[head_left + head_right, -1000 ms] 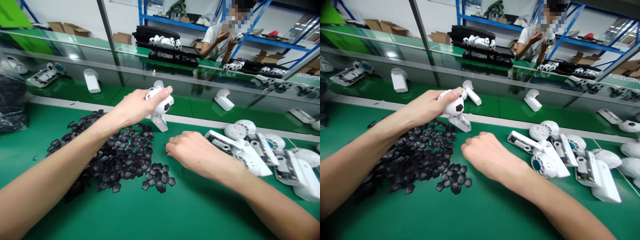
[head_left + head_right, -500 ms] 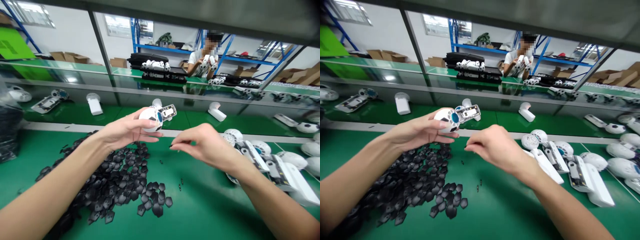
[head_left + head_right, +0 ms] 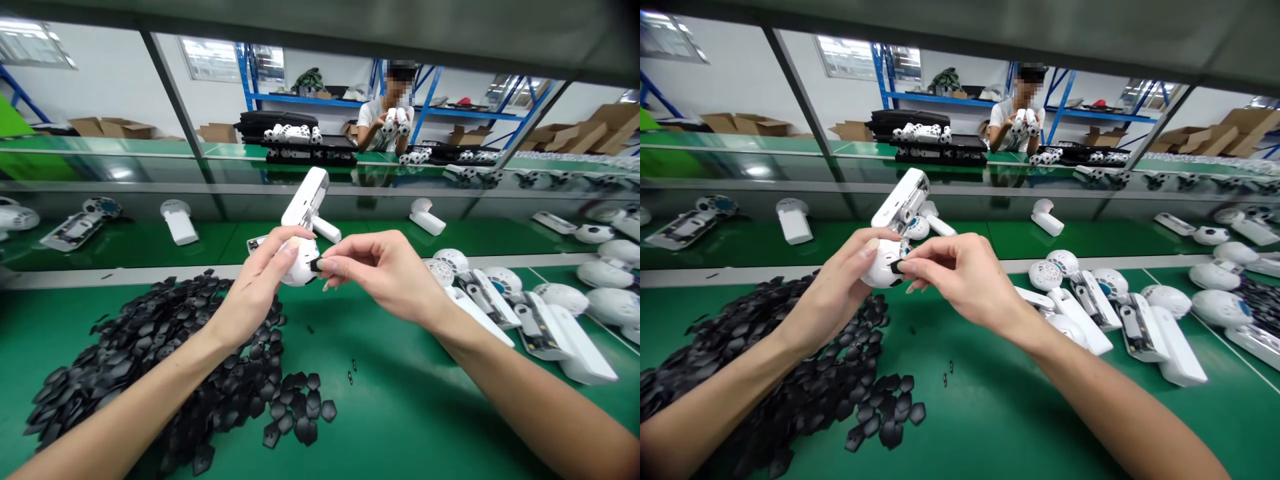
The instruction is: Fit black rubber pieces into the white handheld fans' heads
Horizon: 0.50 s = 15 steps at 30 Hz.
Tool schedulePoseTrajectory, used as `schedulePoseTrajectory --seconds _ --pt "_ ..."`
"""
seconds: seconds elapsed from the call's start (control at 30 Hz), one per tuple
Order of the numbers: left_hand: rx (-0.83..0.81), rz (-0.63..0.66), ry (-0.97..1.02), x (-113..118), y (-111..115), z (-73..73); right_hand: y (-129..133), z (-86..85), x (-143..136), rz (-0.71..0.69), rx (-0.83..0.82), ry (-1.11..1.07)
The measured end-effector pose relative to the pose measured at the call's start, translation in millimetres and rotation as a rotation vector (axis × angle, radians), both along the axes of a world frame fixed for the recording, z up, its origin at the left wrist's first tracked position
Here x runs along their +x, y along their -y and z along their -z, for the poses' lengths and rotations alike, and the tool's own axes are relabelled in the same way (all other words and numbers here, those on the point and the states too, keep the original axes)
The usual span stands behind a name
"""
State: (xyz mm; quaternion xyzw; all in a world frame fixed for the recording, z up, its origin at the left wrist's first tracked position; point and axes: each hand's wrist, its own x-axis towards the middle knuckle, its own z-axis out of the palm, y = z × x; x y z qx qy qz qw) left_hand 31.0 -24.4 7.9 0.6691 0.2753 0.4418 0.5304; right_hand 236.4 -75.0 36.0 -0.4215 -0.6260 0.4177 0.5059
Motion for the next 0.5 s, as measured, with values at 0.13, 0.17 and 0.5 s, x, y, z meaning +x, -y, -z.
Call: schedulePoseTrajectory --seconds 0.13,0.17,0.5 --pt "0.177 -0.077 -0.094 -2.9 4.1 1.6 -0.5 2.2 -1.9 -0.019 -0.059 -0.098" --pt "0.209 -0.096 -0.116 -3.2 5.5 1.7 -0.2 2.6 -3.4 -0.029 -0.074 -0.132" --pt "0.43 -0.276 -0.151 2.9 18.4 3.1 13.9 14.3 -25.9 0.059 -0.01 -0.211"
